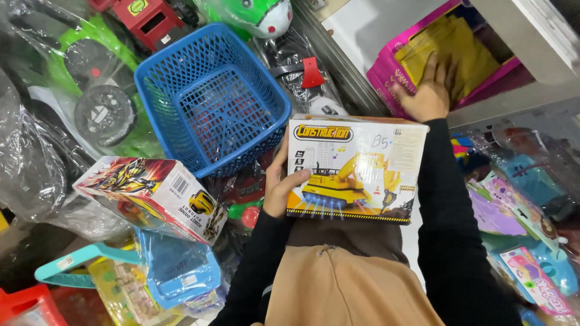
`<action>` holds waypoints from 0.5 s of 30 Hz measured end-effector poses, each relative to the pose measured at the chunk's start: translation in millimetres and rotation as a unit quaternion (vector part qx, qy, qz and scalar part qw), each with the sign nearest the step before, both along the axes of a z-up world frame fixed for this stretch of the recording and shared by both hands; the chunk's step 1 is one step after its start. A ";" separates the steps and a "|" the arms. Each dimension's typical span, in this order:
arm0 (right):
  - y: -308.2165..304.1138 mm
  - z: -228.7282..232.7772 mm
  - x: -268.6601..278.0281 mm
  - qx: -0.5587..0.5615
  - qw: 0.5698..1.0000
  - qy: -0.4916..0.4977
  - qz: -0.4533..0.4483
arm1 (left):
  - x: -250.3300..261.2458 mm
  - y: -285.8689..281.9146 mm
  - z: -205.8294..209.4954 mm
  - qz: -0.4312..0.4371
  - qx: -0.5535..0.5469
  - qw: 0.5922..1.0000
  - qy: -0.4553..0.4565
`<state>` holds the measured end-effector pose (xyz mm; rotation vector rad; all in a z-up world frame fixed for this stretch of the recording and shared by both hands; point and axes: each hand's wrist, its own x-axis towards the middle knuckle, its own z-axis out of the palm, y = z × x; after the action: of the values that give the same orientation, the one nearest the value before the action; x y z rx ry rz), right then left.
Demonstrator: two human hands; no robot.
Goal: Cleaning dust off various toy boxes using a yellow cloth.
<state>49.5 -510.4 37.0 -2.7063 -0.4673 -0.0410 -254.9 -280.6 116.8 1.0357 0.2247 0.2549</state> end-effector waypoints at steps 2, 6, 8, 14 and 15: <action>-12.1 -34.2 19.4 0.009 0.998 0.060 -0.011 | -0.4 1.1 2.2 0.003 0.003 1.000 -0.003; -26.9 -40.4 12.4 -0.005 0.992 -0.120 0.031 | -2.2 1.6 2.1 0.007 0.020 1.000 -0.004; -30.0 -8.3 -21.3 0.102 0.986 -0.124 0.051 | -3.7 2.0 0.8 0.005 0.018 1.000 -0.003; -139.1 -51.5 -155.5 0.512 0.840 0.166 0.070 | -5.6 3.7 -4.0 0.005 -0.015 1.000 -0.004; -126.6 -25.2 -185.5 0.533 0.811 0.239 0.031 | -5.9 3.8 -5.0 0.007 -0.013 1.000 -0.007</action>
<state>-136.0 -637.0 11.8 -1.5004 -0.2451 0.3006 -260.8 -276.8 111.8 1.0062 0.2220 0.2705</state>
